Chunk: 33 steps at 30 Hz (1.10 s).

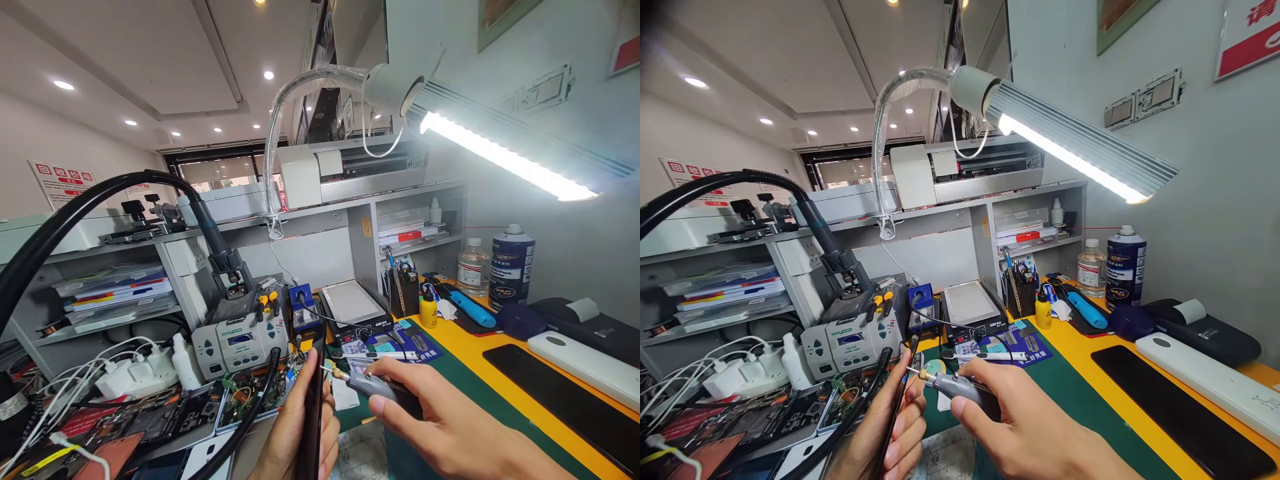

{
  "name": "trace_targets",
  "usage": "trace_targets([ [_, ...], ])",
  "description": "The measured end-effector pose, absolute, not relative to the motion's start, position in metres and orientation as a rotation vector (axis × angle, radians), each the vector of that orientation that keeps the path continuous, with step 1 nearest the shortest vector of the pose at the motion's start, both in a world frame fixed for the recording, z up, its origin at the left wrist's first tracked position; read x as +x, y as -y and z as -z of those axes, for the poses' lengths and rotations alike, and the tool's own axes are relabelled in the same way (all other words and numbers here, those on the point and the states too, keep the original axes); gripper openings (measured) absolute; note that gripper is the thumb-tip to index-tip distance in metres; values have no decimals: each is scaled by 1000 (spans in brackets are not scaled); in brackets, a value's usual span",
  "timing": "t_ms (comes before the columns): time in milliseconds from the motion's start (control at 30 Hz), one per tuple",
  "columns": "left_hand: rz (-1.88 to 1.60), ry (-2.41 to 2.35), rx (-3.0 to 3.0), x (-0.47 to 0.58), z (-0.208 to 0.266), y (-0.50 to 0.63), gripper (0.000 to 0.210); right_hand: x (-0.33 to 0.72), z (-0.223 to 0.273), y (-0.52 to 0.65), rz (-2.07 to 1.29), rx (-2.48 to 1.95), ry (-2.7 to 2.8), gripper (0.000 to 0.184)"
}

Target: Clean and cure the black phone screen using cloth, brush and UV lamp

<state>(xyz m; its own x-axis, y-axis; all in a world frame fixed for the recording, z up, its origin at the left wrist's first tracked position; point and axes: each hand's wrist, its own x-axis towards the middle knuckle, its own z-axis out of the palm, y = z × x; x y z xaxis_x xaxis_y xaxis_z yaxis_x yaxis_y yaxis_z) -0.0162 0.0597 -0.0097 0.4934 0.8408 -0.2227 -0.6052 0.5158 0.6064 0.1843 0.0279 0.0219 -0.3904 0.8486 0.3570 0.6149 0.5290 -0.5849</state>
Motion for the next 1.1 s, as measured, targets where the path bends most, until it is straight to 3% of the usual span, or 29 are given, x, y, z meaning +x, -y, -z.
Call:
trace_targets([
  [267, -914, -478, 494, -19, 16, -58, 53, 189, -17, -23, -594, -1204, 2132, 35],
  [400, -910, -371, 532, -23, 17, -60, 52, 195, -20, -21, -923, -1092, 2082, 39],
  [533, -908, -199, 601, -32, 28, -68, 34, 200, -22, -30, -1249, -827, 1763, 42],
  [633, -868, -124, 657, -38, 37, -76, 25, 211, -26, -48, -1059, -890, 1533, 40],
  [767, -852, -147, 709, -42, 37, -80, 42, 247, -30, -78, -518, -1397, 1445, 43],
  [900, -927, -263, 720, -42, 24, -72, 52, 285, -19, -92, -409, -1714, 1507, 40],
  [1100, -1063, -463, 716, -39, 4, -60, 40, 288, 14, -91, -221, -2063, 1746, 25],
])
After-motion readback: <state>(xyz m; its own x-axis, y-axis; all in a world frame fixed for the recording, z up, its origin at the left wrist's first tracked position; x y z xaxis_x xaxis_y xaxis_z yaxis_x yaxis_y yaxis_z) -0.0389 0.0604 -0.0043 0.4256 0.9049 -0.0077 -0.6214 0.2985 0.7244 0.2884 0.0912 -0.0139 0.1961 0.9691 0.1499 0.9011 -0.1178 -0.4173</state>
